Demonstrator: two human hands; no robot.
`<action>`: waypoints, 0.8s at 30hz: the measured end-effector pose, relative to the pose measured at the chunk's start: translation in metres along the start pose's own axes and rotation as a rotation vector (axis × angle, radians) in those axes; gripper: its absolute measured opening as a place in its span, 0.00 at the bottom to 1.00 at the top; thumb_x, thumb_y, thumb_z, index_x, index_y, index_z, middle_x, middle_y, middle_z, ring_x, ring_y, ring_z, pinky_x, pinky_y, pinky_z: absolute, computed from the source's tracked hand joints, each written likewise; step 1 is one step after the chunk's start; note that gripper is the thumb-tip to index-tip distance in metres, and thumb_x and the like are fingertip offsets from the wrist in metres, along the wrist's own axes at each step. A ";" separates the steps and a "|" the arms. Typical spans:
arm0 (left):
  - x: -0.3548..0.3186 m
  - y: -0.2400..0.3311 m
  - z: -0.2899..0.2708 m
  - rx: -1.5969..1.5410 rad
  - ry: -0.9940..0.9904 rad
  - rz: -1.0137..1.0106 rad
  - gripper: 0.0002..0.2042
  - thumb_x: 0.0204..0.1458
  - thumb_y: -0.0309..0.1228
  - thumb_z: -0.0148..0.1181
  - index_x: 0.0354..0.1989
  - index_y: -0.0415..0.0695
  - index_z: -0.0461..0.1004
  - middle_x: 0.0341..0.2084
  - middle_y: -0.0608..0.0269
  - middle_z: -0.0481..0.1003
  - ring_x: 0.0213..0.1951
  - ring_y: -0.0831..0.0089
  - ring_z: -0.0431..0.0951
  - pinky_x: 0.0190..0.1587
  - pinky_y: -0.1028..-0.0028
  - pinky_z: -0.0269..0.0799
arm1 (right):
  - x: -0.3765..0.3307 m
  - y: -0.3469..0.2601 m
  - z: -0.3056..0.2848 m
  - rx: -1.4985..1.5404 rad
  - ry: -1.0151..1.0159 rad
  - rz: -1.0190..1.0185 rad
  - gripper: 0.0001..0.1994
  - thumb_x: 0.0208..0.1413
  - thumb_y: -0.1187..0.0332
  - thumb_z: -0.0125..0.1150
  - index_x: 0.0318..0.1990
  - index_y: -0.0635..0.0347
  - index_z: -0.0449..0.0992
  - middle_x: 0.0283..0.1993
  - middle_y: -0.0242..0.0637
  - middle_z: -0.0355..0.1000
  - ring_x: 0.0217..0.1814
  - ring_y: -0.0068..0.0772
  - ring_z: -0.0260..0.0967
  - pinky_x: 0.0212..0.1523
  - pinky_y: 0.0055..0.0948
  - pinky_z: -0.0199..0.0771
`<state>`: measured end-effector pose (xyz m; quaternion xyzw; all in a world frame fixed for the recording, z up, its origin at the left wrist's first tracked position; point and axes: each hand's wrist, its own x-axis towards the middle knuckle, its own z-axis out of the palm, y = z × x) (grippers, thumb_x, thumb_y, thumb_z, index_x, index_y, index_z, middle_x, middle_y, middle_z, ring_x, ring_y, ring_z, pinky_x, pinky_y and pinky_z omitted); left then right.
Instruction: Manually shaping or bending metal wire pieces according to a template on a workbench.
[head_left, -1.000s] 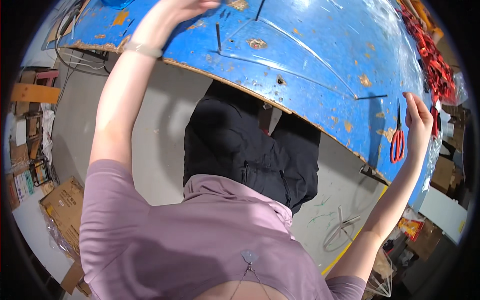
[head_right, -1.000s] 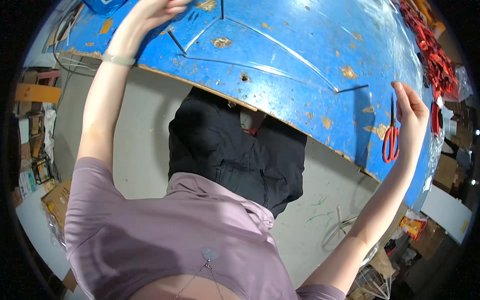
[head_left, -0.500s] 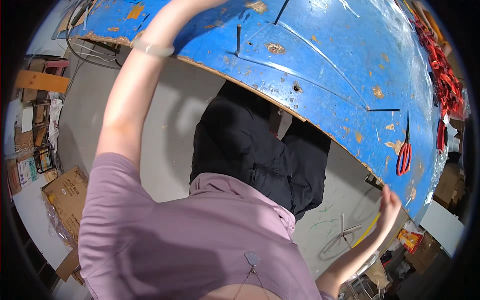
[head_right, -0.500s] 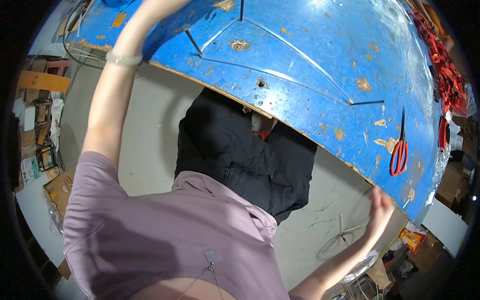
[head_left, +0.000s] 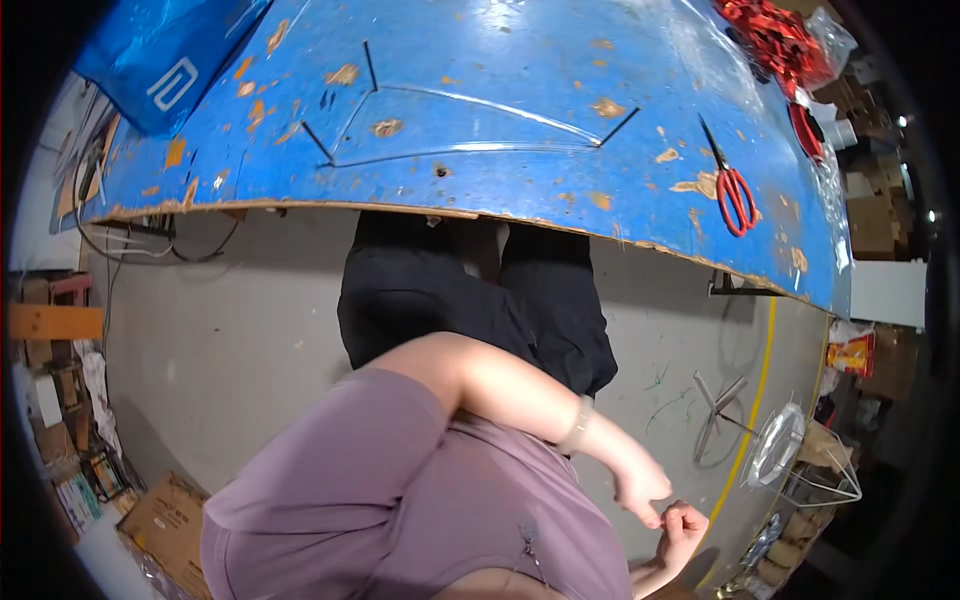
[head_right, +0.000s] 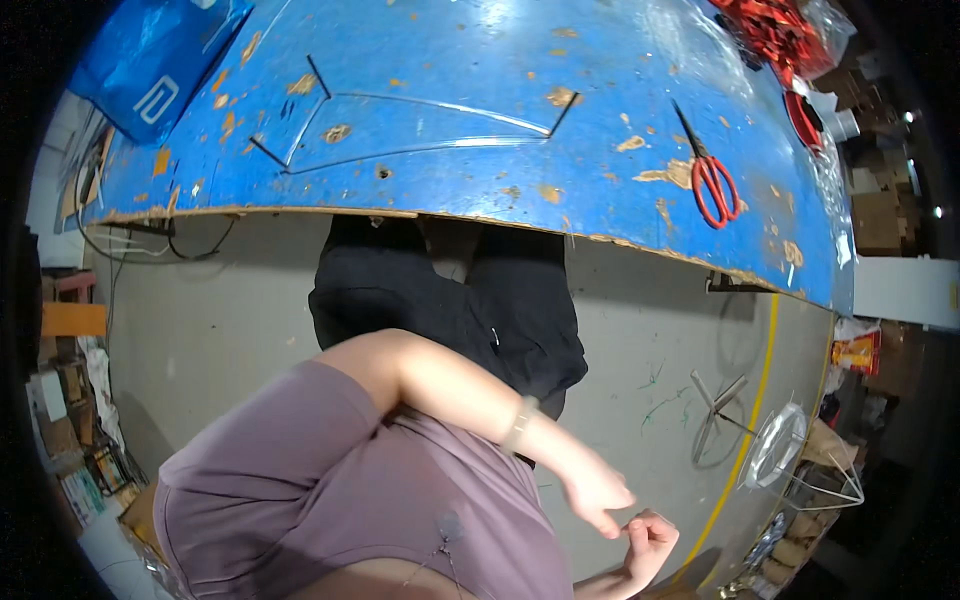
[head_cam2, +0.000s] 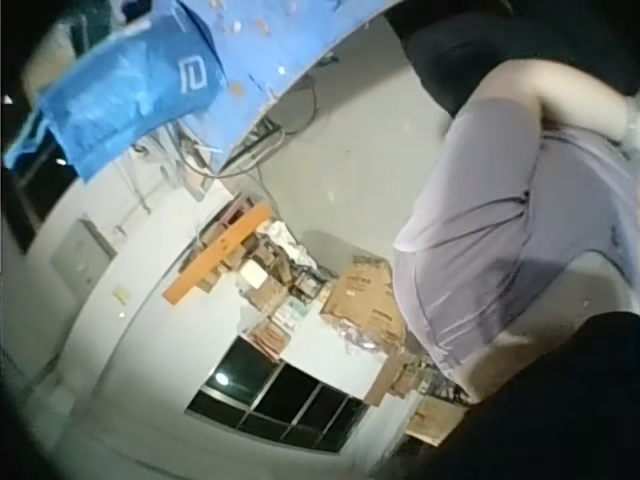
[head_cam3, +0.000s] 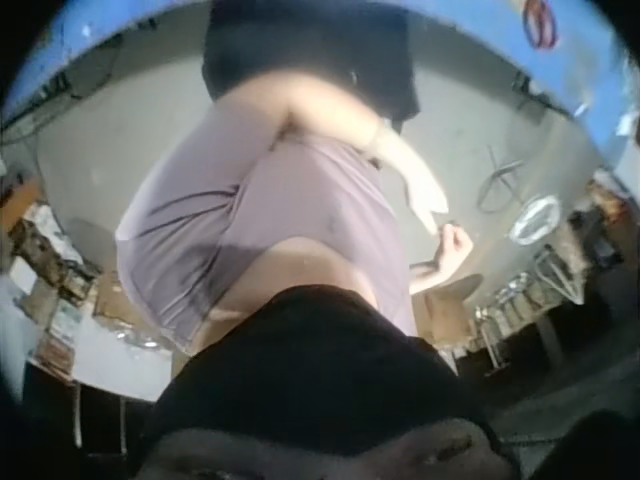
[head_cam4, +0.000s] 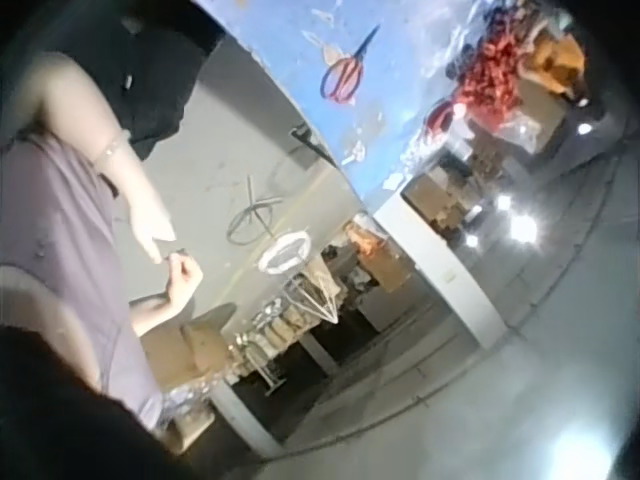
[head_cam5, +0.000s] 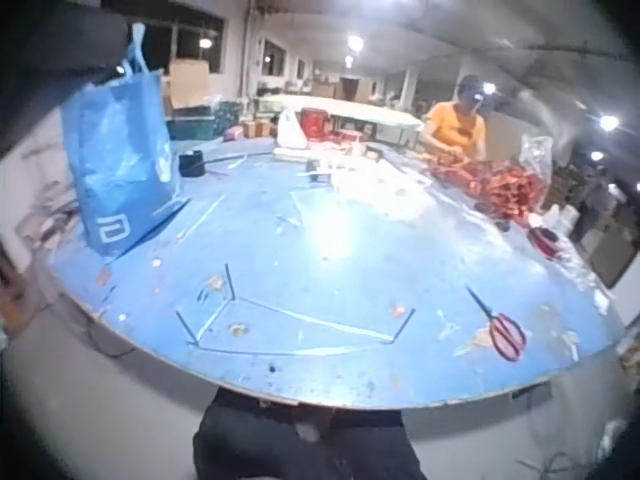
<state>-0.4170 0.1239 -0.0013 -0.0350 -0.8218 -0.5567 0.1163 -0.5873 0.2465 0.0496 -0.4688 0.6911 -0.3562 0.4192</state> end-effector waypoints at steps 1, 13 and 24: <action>-0.015 0.001 0.000 -0.237 -0.187 -0.028 0.18 0.51 0.42 0.47 0.28 0.36 0.71 0.23 0.58 0.72 0.28 0.70 0.70 0.31 0.72 0.64 | 0.006 -0.007 -0.001 -0.107 -0.105 -0.045 0.13 0.44 0.67 0.60 0.15 0.64 0.68 0.12 0.23 0.55 0.15 0.16 0.48 0.16 0.19 0.44; -0.384 0.077 -0.073 -0.689 1.152 0.016 0.19 0.49 0.41 0.53 0.17 0.38 0.62 0.05 0.72 0.56 0.06 0.85 0.51 0.08 0.83 0.43 | 0.161 -0.097 0.019 -0.484 -0.346 -0.435 0.12 0.39 0.67 0.63 0.15 0.65 0.70 0.11 0.28 0.56 0.15 0.18 0.51 0.17 0.21 0.48; -0.450 0.068 -0.187 -0.697 1.739 -0.044 0.12 0.57 0.37 0.40 0.26 0.43 0.63 0.09 0.78 0.50 0.10 0.88 0.48 0.12 0.88 0.41 | 0.329 -0.204 0.150 -0.485 -0.178 -0.671 0.15 0.47 0.64 0.58 0.19 0.68 0.69 0.13 0.25 0.57 0.18 0.14 0.50 0.19 0.20 0.51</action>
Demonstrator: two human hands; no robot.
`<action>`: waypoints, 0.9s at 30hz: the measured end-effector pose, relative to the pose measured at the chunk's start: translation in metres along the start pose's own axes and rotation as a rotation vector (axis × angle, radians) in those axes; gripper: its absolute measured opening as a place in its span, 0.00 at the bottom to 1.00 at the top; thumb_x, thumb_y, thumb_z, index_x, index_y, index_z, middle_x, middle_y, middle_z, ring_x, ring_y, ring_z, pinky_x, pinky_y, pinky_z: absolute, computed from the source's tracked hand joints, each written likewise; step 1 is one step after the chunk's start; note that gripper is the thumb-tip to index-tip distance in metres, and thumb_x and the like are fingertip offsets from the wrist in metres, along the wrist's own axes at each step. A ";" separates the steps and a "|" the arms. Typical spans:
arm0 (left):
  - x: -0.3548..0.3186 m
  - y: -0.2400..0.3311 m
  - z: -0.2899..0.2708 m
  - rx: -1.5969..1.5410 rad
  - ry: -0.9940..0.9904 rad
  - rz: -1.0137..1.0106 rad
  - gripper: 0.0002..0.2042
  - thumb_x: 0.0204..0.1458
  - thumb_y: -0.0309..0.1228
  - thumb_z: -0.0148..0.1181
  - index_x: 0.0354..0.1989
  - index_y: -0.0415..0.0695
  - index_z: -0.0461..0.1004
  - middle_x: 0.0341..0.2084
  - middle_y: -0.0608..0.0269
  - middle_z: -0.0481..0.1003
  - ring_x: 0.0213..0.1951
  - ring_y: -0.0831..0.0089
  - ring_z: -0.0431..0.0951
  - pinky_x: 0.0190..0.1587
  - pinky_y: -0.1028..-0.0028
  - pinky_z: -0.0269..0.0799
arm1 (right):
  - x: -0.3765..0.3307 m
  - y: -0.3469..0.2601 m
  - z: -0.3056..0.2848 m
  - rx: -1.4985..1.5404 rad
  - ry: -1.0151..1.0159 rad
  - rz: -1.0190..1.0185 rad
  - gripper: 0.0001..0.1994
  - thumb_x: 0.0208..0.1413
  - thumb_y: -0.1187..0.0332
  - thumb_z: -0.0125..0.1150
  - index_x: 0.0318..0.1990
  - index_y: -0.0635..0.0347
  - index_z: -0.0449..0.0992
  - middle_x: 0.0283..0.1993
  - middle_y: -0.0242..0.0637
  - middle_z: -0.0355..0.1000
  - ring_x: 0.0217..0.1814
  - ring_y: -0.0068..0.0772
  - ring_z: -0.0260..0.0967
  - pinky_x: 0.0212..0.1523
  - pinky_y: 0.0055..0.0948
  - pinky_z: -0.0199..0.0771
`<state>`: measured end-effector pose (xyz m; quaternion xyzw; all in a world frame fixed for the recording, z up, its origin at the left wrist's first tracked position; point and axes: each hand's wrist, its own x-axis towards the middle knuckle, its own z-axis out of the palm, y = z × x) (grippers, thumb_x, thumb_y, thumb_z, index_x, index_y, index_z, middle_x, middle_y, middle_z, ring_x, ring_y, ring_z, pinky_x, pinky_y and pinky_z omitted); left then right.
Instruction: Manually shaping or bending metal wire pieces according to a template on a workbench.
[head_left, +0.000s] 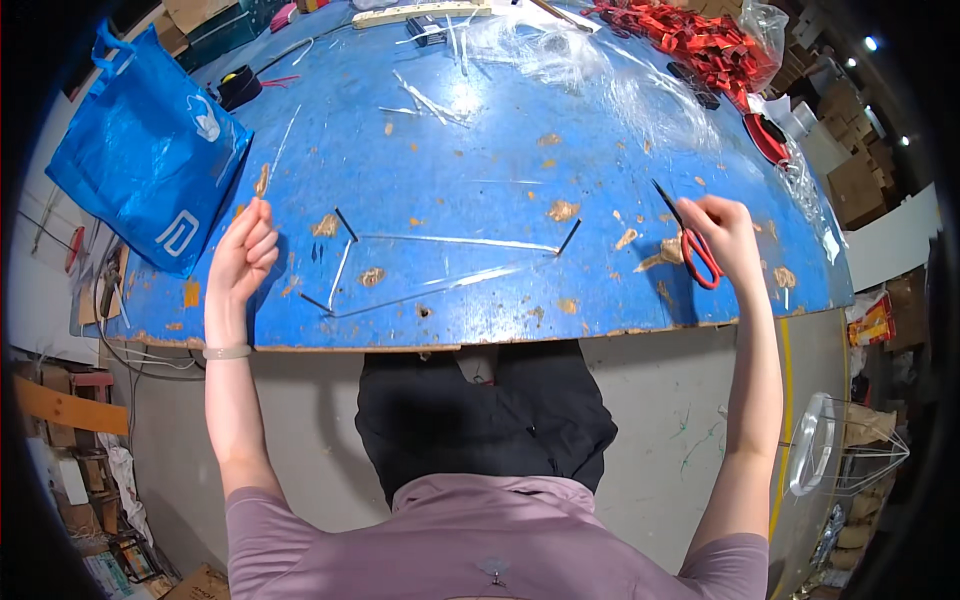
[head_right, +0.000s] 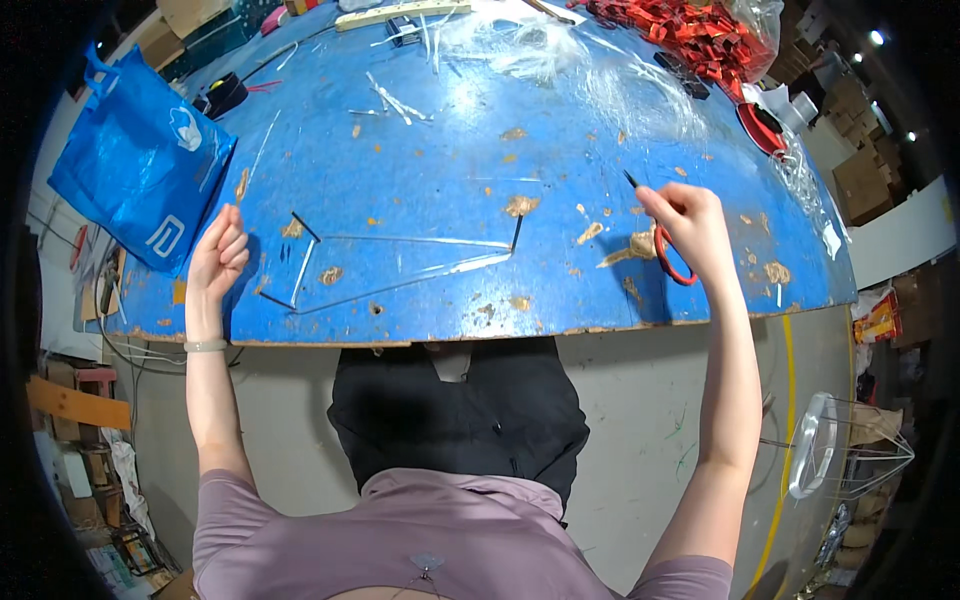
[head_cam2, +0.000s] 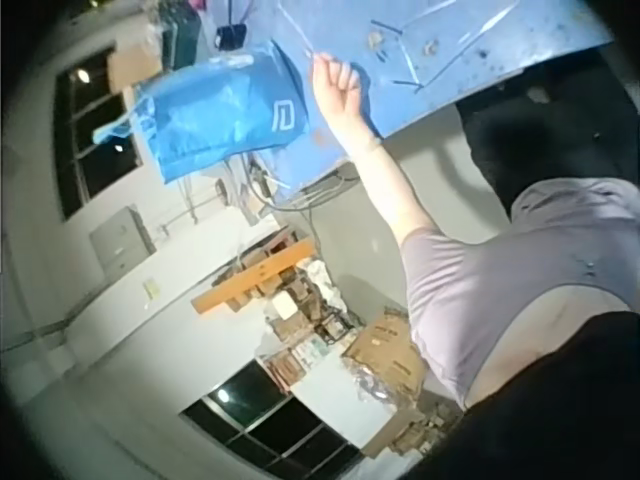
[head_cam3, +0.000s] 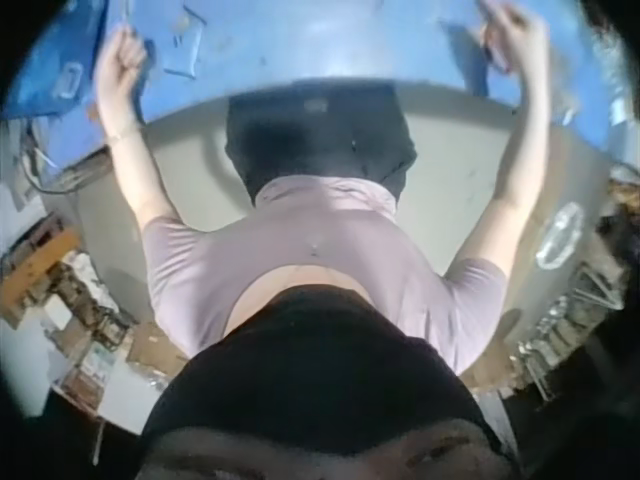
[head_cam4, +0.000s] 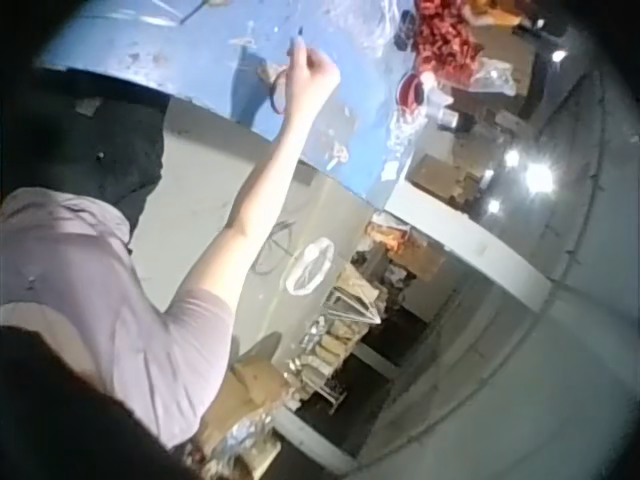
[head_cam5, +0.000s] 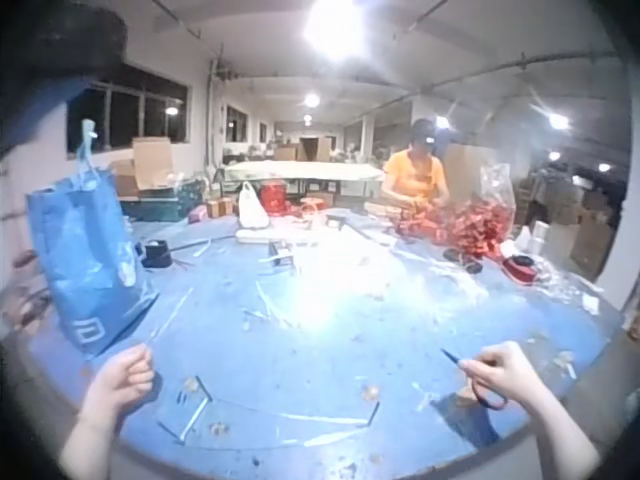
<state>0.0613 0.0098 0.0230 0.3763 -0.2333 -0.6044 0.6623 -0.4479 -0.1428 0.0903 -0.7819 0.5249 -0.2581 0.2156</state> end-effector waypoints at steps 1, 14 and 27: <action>0.010 -0.003 0.006 0.139 0.028 -0.002 0.12 0.56 0.37 0.42 0.28 0.42 0.64 0.09 0.76 0.51 0.11 0.87 0.50 0.13 0.86 0.44 | 0.015 0.007 0.008 -0.039 0.038 0.033 0.15 0.46 0.63 0.58 0.18 0.68 0.69 0.12 0.29 0.58 0.17 0.16 0.52 0.19 0.21 0.52; 0.017 -0.028 0.048 1.698 -0.091 0.507 0.11 0.47 0.27 0.55 0.40 0.42 0.73 0.18 0.65 0.64 0.20 0.79 0.63 0.23 0.79 0.59 | -0.095 0.092 -0.018 -0.388 0.107 0.405 0.21 0.44 0.61 0.60 0.12 0.69 0.63 0.09 0.39 0.54 0.14 0.20 0.49 0.16 0.27 0.50; -0.107 -0.240 0.290 0.957 -1.144 0.603 0.16 0.45 0.43 0.53 0.31 0.40 0.70 0.26 0.58 0.69 0.31 0.63 0.71 0.29 0.68 0.67 | -0.421 0.023 -0.013 0.291 0.019 0.829 0.15 0.47 0.63 0.58 0.16 0.64 0.69 0.12 0.24 0.57 0.16 0.16 0.51 0.18 0.20 0.48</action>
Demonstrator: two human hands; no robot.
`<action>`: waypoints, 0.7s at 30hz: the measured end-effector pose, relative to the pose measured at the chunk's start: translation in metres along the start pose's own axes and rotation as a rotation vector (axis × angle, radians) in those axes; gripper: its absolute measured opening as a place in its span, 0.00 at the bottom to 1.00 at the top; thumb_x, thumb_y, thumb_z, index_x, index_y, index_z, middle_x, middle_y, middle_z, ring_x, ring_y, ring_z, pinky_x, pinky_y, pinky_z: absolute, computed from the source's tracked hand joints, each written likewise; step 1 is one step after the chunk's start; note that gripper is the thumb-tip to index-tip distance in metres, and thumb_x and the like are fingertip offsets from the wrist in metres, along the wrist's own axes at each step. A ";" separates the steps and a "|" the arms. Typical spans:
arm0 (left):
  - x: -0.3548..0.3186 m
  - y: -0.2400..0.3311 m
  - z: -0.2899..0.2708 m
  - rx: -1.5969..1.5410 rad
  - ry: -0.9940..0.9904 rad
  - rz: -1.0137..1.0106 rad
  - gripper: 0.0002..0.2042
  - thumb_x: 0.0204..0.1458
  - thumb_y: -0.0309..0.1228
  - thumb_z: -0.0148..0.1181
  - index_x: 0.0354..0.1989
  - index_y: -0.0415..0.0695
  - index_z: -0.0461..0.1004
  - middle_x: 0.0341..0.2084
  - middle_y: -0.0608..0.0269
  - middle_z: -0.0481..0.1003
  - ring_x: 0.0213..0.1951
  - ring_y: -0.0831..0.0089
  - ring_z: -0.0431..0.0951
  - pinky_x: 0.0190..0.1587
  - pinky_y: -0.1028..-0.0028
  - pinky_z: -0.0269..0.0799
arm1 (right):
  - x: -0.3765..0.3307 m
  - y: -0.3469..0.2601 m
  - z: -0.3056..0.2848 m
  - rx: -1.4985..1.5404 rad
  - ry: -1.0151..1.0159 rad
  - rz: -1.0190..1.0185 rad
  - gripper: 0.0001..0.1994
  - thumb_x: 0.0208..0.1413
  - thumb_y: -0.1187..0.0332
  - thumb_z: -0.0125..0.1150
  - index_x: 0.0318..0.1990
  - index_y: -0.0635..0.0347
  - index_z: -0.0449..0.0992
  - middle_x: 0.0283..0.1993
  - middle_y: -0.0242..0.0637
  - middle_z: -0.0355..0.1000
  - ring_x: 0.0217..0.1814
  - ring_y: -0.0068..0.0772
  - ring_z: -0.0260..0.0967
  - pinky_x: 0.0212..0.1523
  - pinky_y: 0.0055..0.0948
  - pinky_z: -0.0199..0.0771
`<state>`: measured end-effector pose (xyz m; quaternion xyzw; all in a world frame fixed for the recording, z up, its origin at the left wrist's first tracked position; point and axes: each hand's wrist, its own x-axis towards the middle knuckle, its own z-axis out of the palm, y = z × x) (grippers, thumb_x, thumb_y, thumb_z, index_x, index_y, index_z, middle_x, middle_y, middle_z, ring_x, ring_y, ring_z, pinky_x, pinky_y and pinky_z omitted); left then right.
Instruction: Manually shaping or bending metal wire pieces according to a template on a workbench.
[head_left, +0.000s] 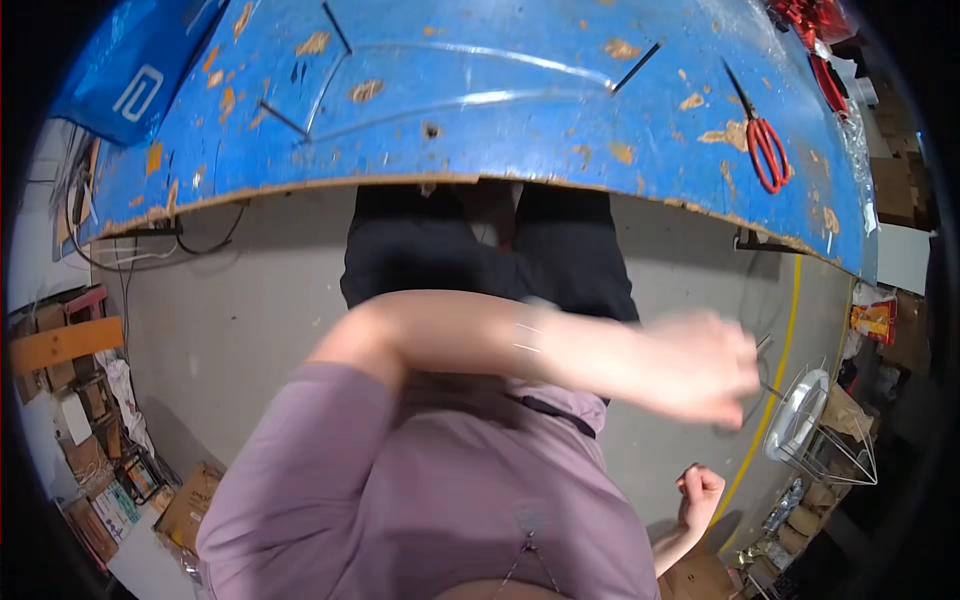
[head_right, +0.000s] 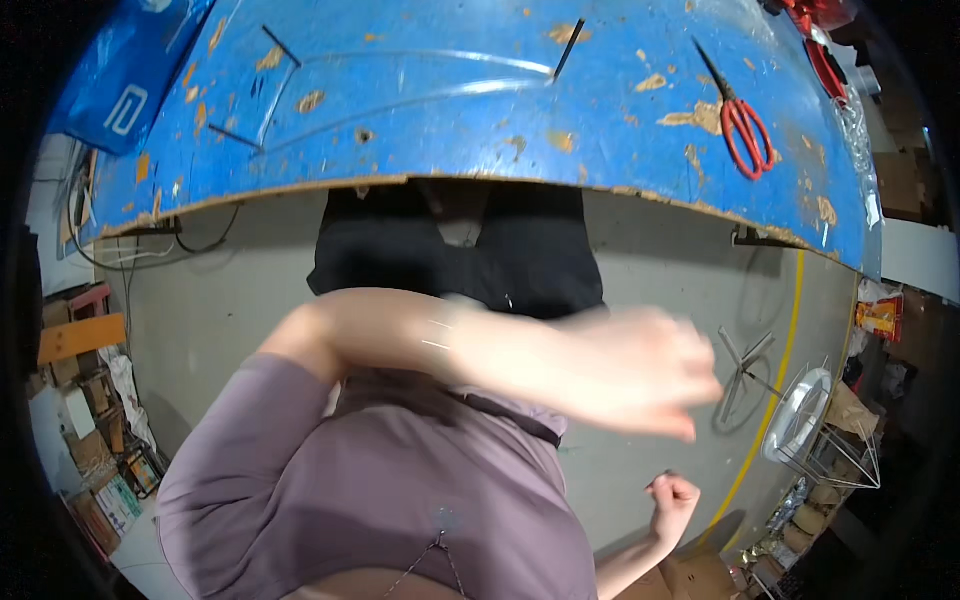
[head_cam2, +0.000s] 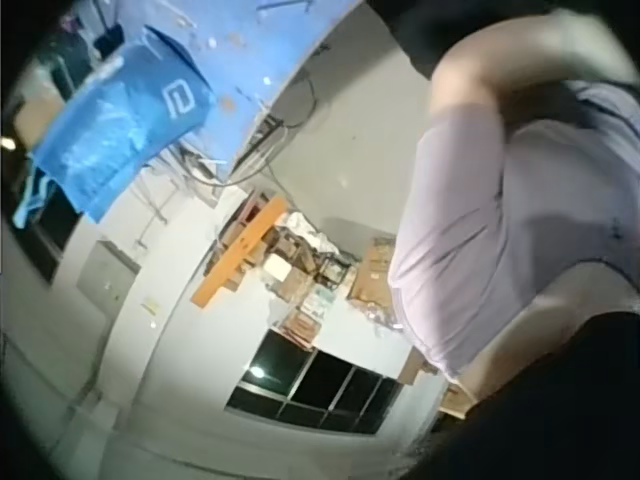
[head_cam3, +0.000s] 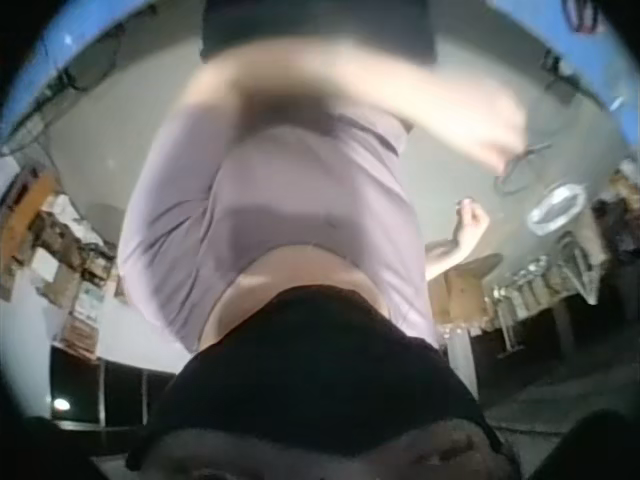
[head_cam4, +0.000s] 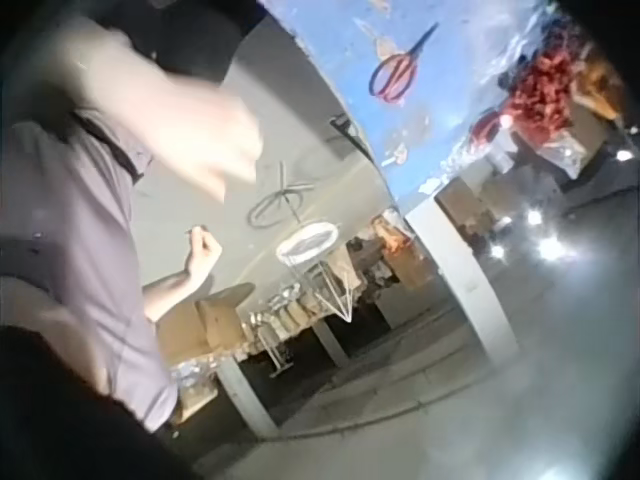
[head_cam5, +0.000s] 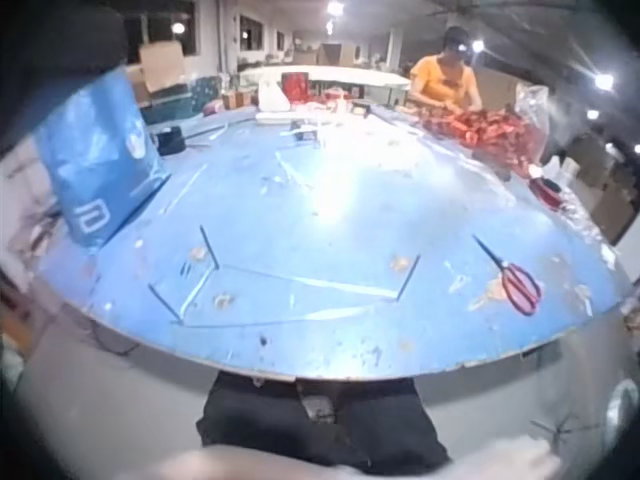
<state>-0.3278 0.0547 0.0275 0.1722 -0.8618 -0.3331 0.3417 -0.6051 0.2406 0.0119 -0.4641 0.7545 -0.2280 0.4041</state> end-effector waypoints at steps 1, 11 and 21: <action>0.009 0.015 0.033 -0.039 -0.099 0.033 0.21 0.44 0.45 0.53 0.33 0.36 0.68 0.26 0.56 0.69 0.30 0.61 0.70 0.30 0.66 0.67 | -0.009 -0.003 0.005 0.215 -0.062 -0.087 0.14 0.46 0.65 0.60 0.16 0.66 0.70 0.12 0.25 0.58 0.16 0.17 0.53 0.18 0.19 0.49; -0.102 0.002 -0.040 -1.207 -0.332 -0.541 0.11 0.51 0.33 0.48 0.30 0.37 0.72 0.26 0.65 0.73 0.32 0.80 0.70 0.35 0.80 0.65 | 0.041 -0.081 -0.016 -0.211 -0.365 -0.339 0.11 0.41 0.66 0.63 0.22 0.66 0.74 0.16 0.31 0.65 0.18 0.19 0.56 0.19 0.19 0.52; -0.289 -0.018 -0.212 -1.158 0.656 -0.389 0.11 0.54 0.35 0.46 0.28 0.40 0.62 0.10 0.80 0.47 0.10 0.90 0.44 0.11 0.86 0.38 | 0.151 -0.192 0.006 -0.356 -0.291 -0.791 0.09 0.46 0.67 0.58 0.23 0.65 0.73 0.17 0.28 0.65 0.18 0.17 0.54 0.20 0.19 0.50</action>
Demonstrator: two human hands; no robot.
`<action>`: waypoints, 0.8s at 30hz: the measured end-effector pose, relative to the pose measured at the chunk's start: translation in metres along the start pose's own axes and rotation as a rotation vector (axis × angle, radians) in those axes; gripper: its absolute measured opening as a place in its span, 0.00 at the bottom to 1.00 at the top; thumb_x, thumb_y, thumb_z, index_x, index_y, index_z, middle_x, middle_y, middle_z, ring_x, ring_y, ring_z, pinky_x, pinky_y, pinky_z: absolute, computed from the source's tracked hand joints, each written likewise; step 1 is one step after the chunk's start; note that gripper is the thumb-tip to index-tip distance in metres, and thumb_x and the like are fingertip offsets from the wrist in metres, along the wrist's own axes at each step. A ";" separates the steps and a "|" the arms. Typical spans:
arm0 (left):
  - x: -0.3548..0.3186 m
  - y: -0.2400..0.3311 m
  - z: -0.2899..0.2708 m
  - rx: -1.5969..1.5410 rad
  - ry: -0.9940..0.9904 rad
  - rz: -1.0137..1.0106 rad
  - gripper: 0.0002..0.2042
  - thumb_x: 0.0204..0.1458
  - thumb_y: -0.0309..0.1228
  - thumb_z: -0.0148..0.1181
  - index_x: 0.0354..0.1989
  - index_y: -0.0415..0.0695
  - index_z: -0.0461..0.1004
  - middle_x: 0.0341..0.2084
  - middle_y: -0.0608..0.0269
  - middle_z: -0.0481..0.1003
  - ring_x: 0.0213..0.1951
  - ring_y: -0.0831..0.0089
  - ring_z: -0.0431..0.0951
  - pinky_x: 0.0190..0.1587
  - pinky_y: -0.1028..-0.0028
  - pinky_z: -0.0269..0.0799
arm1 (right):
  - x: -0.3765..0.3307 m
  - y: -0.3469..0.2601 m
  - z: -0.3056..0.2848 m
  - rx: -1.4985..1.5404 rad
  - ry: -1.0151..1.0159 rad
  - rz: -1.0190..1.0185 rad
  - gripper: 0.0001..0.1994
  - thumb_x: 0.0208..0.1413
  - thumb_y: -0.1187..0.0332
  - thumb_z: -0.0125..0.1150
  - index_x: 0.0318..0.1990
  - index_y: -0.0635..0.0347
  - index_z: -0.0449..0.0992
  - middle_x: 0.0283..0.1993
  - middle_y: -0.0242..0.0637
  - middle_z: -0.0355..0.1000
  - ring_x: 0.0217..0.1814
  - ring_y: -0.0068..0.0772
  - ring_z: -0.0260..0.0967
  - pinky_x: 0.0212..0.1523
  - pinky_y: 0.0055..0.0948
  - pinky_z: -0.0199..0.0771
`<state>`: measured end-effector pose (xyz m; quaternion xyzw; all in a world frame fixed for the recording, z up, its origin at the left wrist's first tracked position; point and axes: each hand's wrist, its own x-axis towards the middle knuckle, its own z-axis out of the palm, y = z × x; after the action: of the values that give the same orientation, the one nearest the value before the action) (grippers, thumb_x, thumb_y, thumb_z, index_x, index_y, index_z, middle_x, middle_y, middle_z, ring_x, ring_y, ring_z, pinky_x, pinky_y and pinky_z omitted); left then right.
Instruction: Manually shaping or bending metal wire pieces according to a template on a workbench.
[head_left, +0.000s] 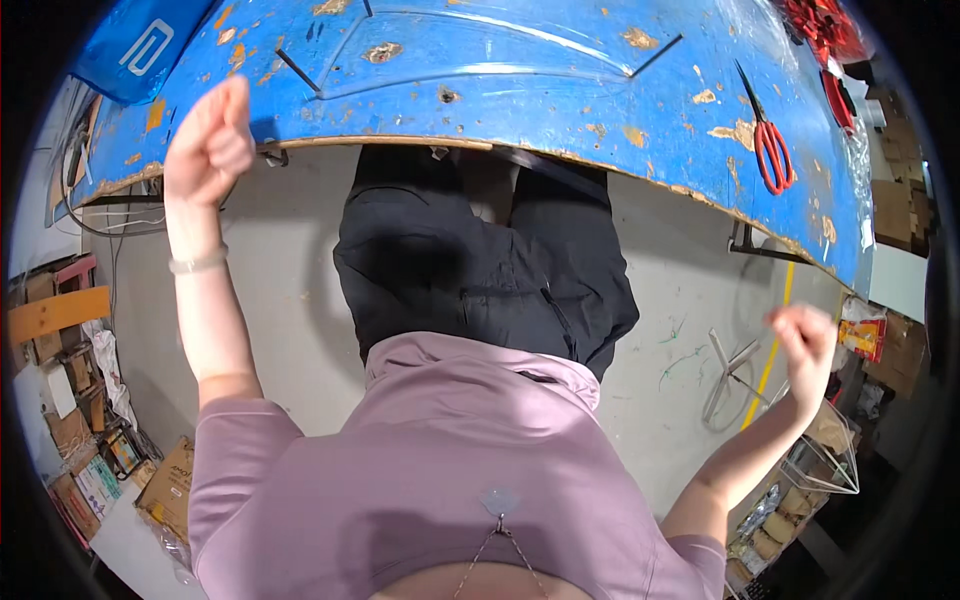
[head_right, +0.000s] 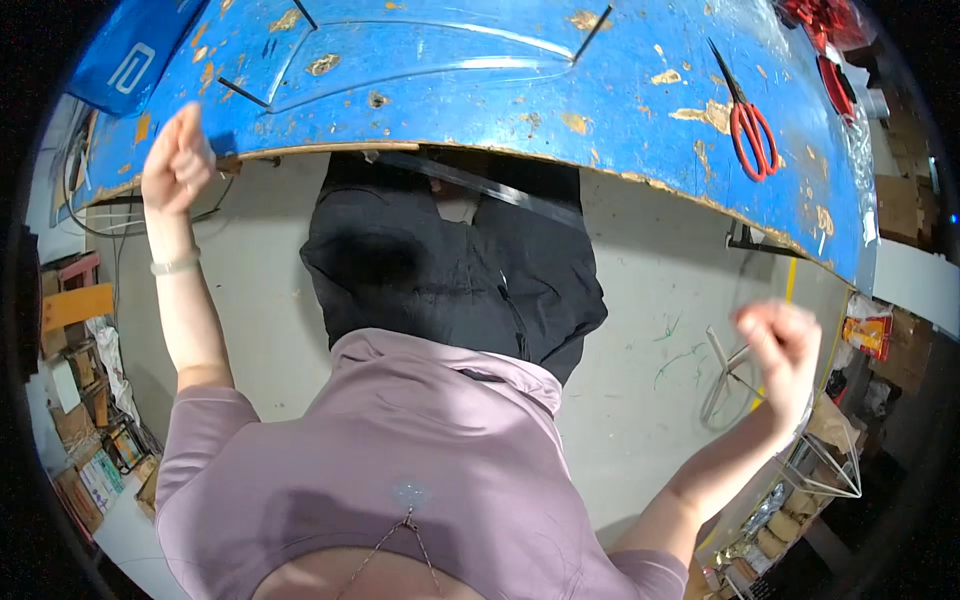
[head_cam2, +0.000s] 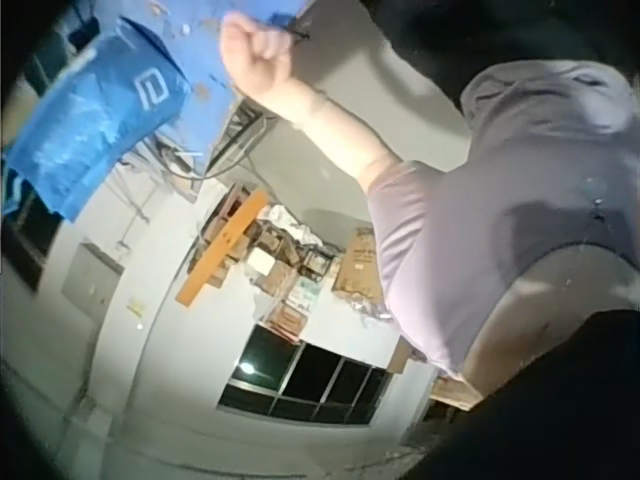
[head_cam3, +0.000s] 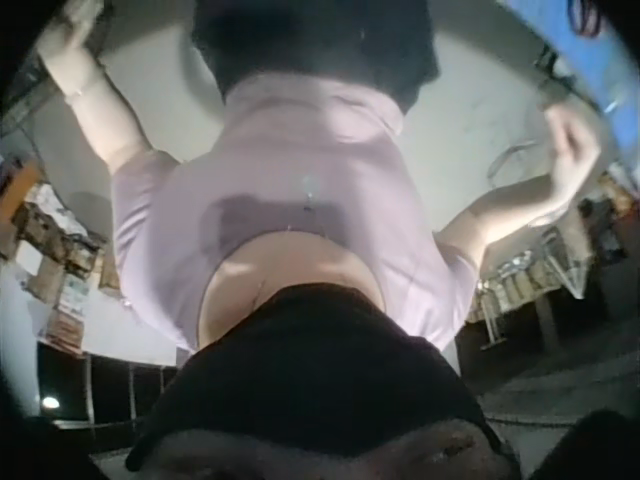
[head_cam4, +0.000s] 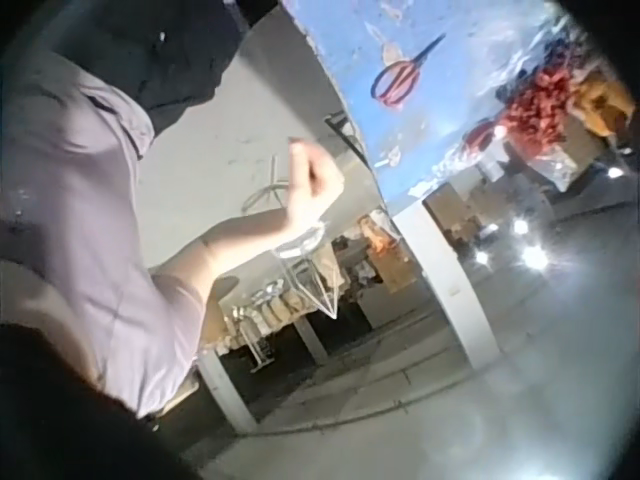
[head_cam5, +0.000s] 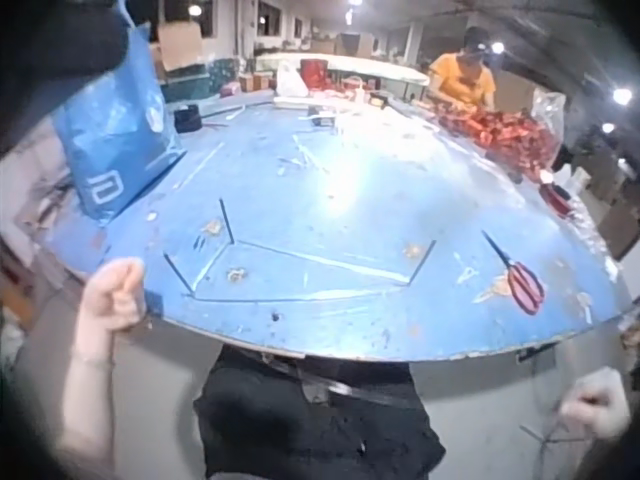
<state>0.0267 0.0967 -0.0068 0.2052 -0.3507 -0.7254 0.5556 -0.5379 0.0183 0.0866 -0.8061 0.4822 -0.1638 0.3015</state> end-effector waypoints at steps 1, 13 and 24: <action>0.003 0.009 -0.012 0.028 0.035 -0.008 0.11 0.54 0.35 0.46 0.28 0.40 0.62 0.10 0.80 0.47 0.10 0.90 0.44 0.11 0.86 0.38 | 0.020 -0.004 0.000 0.000 0.075 0.045 0.09 0.47 0.66 0.57 0.24 0.64 0.74 0.18 0.25 0.64 0.18 0.15 0.52 0.20 0.18 0.49; 0.127 0.036 -0.032 1.007 0.541 0.075 0.09 0.51 0.34 0.50 0.33 0.41 0.70 0.12 0.76 0.59 0.17 0.84 0.59 0.19 0.81 0.57 | 0.223 0.050 -0.005 -0.044 0.333 0.006 0.14 0.50 0.61 0.56 0.22 0.63 0.73 0.16 0.20 0.55 0.20 0.10 0.45 0.18 0.17 0.40; 0.110 0.050 0.001 1.897 0.366 0.458 0.08 0.46 0.29 0.55 0.36 0.46 0.74 0.24 0.65 0.70 0.28 0.77 0.70 0.30 0.78 0.65 | 0.047 0.116 -0.013 -0.184 0.317 0.445 0.17 0.50 0.63 0.56 0.16 0.66 0.67 0.13 0.23 0.51 0.19 0.14 0.45 0.18 0.22 0.43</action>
<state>0.0263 -0.0144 0.0405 0.6010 -0.7259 0.0234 0.3336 -0.6014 -0.0685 0.0206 -0.6687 0.7012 -0.1730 0.1765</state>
